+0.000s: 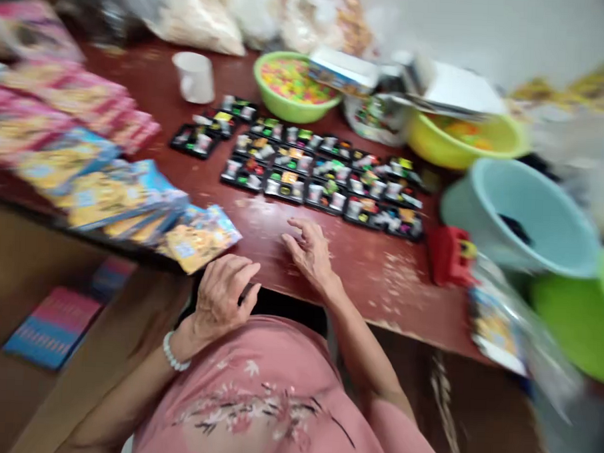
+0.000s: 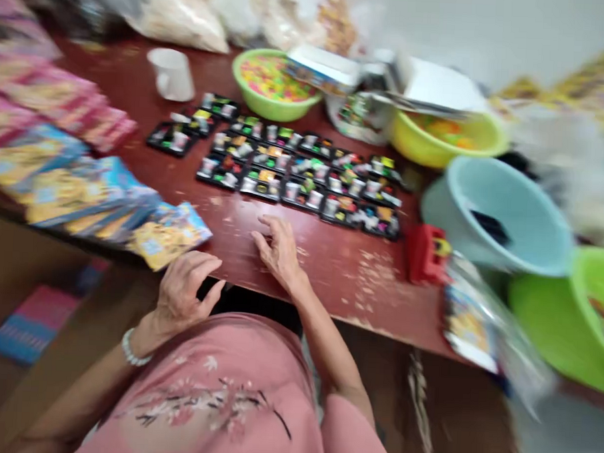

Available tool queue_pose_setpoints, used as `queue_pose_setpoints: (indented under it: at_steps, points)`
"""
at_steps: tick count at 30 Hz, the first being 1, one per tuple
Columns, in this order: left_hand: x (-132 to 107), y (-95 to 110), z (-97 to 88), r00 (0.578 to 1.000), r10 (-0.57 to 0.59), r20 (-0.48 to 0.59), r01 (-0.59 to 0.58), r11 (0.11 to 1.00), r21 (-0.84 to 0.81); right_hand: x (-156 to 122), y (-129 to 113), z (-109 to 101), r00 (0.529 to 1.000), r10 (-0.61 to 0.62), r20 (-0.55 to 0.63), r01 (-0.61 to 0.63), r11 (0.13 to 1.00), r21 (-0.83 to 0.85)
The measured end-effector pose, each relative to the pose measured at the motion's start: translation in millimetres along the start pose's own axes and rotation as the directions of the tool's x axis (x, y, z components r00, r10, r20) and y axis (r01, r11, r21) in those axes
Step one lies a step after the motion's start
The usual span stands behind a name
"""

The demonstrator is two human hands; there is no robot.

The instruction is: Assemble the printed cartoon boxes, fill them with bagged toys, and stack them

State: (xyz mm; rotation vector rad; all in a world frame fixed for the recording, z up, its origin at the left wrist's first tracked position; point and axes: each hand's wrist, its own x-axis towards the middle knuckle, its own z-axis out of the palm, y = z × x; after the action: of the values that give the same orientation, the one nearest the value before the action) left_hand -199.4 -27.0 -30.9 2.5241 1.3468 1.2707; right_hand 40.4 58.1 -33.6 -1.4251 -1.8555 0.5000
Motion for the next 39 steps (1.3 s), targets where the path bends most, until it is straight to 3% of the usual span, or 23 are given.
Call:
queue_pose_setpoints:
  at_steps: [2,4,6,8,10,12,14,18,21,23,25,26,27,29,30,31,33,35,37,39]
  points:
    - [8.7,12.8,27.9,0.992,0.057,0.108,-0.042,0.991,-0.129,-30.6,34.3,-52.5,0.980,0.116,-0.160,-0.144,0.974,-0.175]
    - [13.5,22.4,52.0,0.975,0.110,0.192,-0.063,0.970,-0.235,-68.6,71.0,-114.8,0.908,0.208,-0.363,-0.336,0.879,-0.338]
    - [14.8,28.8,67.3,0.956,0.157,0.248,-0.080,0.952,-0.296,-111.5,103.0,-175.5,0.785,0.282,-0.551,-0.560,0.704,-0.437]
    - [14.7,32.0,74.2,0.942,0.196,0.271,-0.105,0.942,-0.318,-153.6,125.9,-221.8,0.624,0.369,-0.689,-0.764,0.473,-0.438]
    - [15.3,33.2,76.8,0.935,0.228,0.270,-0.135,0.937,-0.323,-189.1,137.5,-246.1,0.485,0.481,-0.730,-0.874,0.271,-0.403]
    - [17.5,33.7,78.8,0.932,0.249,0.263,-0.159,0.933,-0.321,-215.7,137.8,-248.1,0.430,0.594,-0.680,-0.892,0.161,-0.423]
    - [20.5,34.4,81.5,0.930,0.263,0.259,-0.175,0.932,-0.317,-234.6,129.0,-233.6,0.468,0.653,-0.596,-0.848,0.143,-0.510]
    - [24.9,37.0,85.9,0.922,0.284,0.263,-0.196,0.929,-0.315,-261.7,98.4,-187.5,0.648,0.598,-0.471,-0.691,0.202,-0.694]
    - [26.1,39.1,85.0,0.914,0.278,0.295,-0.173,0.926,-0.336,-278.7,78.6,-164.1,0.772,0.523,-0.361,-0.559,0.288,-0.778]
    - [26.7,41.5,82.8,0.915,0.228,0.332,-0.084,0.913,-0.398,-286.7,69.4,-156.7,0.839,0.461,-0.290,-0.480,0.375,-0.793]
    - [27.3,46.3,80.9,0.893,0.131,0.431,0.120,0.852,-0.509,-288.0,60.5,-150.6,0.902,0.357,-0.243,-0.402,0.488,-0.775]
    - [27.4,50.0,80.5,0.847,0.080,0.525,0.271,0.785,-0.557,-284.8,54.9,-146.2,0.932,0.279,-0.232,-0.353,0.549,-0.758]
    - [27.4,54.5,80.8,0.767,0.046,0.640,0.442,0.685,-0.579,-278.5,48.0,-140.1,0.955,0.187,-0.230,-0.296,0.606,-0.738]
    - [27.6,65.4,83.3,0.548,0.079,0.833,0.750,0.396,-0.530,-256.9,29.3,-122.2,0.972,-0.015,-0.236,-0.157,0.706,-0.691]
    - [28.1,70.9,85.4,0.465,0.138,0.874,0.846,0.224,-0.485,-242.5,17.4,-110.9,0.965,-0.108,-0.237,-0.078,0.749,-0.658]
    - [29.1,75.5,87.7,0.435,0.201,0.878,0.891,0.046,-0.452,-226.8,4.2,-98.7,0.955,-0.187,-0.231,0.006,0.789,-0.615]
    - [32.7,80.0,91.0,0.471,0.261,0.843,0.874,-0.265,-0.407,-194.7,-23.6,-75.2,0.939,-0.297,-0.174,0.182,0.858,-0.481]
    - [37.4,76.1,89.7,0.492,0.250,0.834,0.817,-0.465,-0.342,-165.2,-46.8,-58.3,0.925,-0.372,-0.076,0.338,0.898,-0.281]
    - [41.0,64.9,82.8,0.487,0.192,0.852,0.777,-0.541,-0.323,-139.1,-59.2,-51.6,0.910,-0.413,-0.046,0.407,0.908,-0.098]
    - [42.7,49.9,73.1,0.472,0.148,0.869,0.788,-0.514,-0.340,-115.4,-59.5,-54.1,0.911,-0.390,-0.133,0.386,0.921,-0.057]
